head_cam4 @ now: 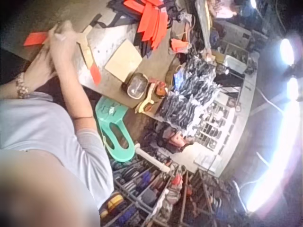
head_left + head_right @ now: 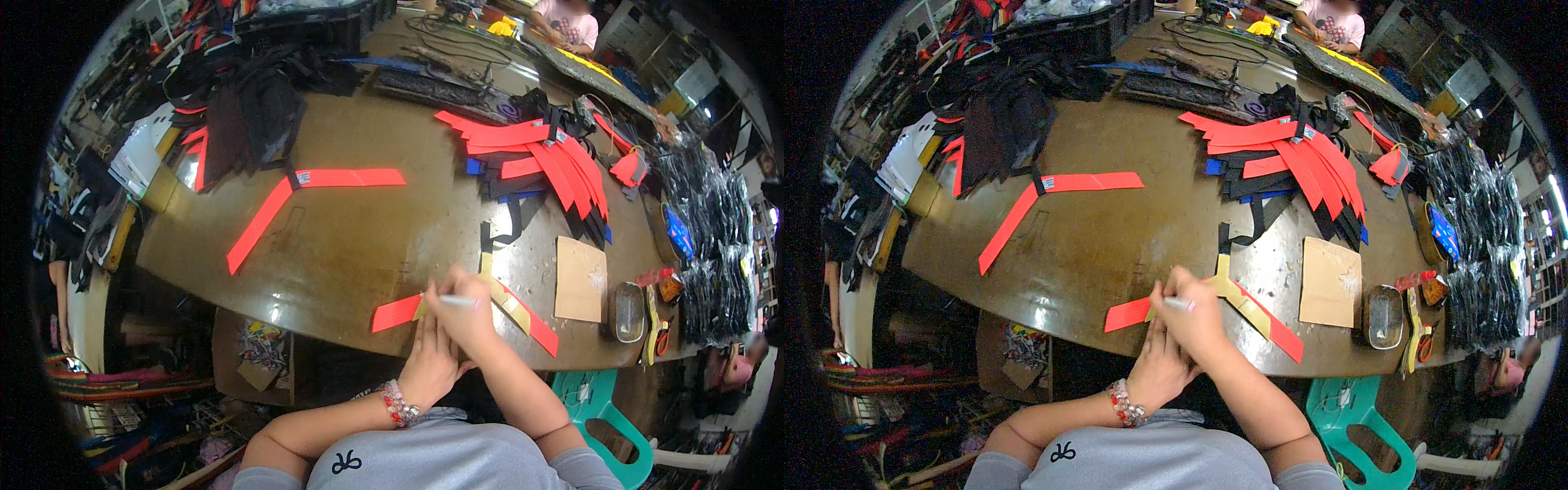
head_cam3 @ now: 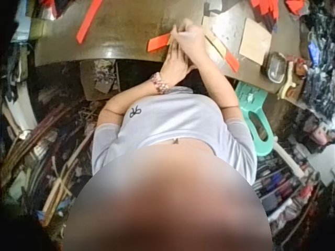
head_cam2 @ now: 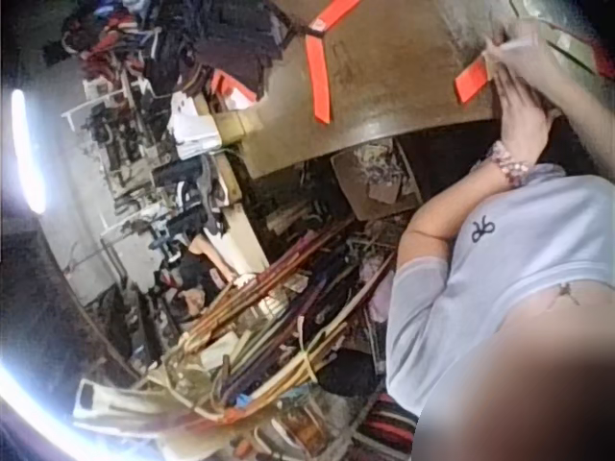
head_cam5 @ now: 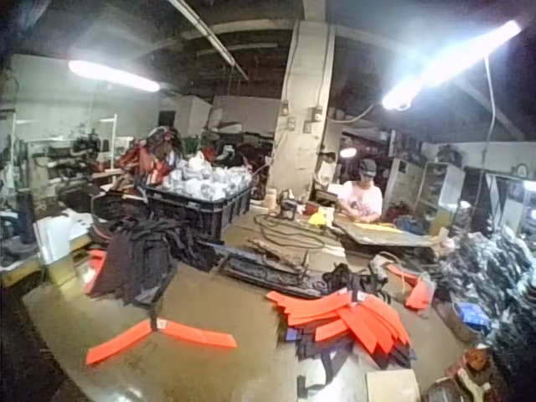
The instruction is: The person assembles red and black fabric strips by attaching small black pieces to the red strips and then uses a white marker to draw lines on the assembled pieces. The person handles the fabric strips one at a time and places the marked pieces on the table.
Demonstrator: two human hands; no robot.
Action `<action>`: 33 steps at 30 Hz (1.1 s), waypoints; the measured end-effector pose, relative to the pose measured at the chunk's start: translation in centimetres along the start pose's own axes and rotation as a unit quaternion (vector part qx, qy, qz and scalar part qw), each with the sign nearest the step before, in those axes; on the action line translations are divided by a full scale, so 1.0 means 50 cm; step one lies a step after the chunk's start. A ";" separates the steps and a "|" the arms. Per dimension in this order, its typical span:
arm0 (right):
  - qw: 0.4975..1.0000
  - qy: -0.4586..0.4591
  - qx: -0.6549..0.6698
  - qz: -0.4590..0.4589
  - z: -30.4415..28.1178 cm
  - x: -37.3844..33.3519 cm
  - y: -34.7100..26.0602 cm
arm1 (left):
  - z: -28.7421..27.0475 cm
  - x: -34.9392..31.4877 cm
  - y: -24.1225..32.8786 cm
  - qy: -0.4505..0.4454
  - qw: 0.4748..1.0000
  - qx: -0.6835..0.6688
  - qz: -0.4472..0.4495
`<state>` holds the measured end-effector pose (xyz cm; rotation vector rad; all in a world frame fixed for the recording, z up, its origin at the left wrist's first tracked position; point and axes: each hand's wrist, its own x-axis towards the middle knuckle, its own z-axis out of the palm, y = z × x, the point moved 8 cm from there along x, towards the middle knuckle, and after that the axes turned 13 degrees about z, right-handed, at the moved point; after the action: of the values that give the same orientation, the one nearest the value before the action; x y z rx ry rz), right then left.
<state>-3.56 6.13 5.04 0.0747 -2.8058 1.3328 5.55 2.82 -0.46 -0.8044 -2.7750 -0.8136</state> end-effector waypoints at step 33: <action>0.899 0.257 -0.255 -0.248 -0.331 0.138 -0.054 | -0.490 -0.135 -0.496 0.488 0.812 -0.306 -0.094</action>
<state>-10.13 17.06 17.93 0.3377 -2.3458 0.4058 -2.28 -31.03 6.91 -0.0500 -1.6633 -1.6166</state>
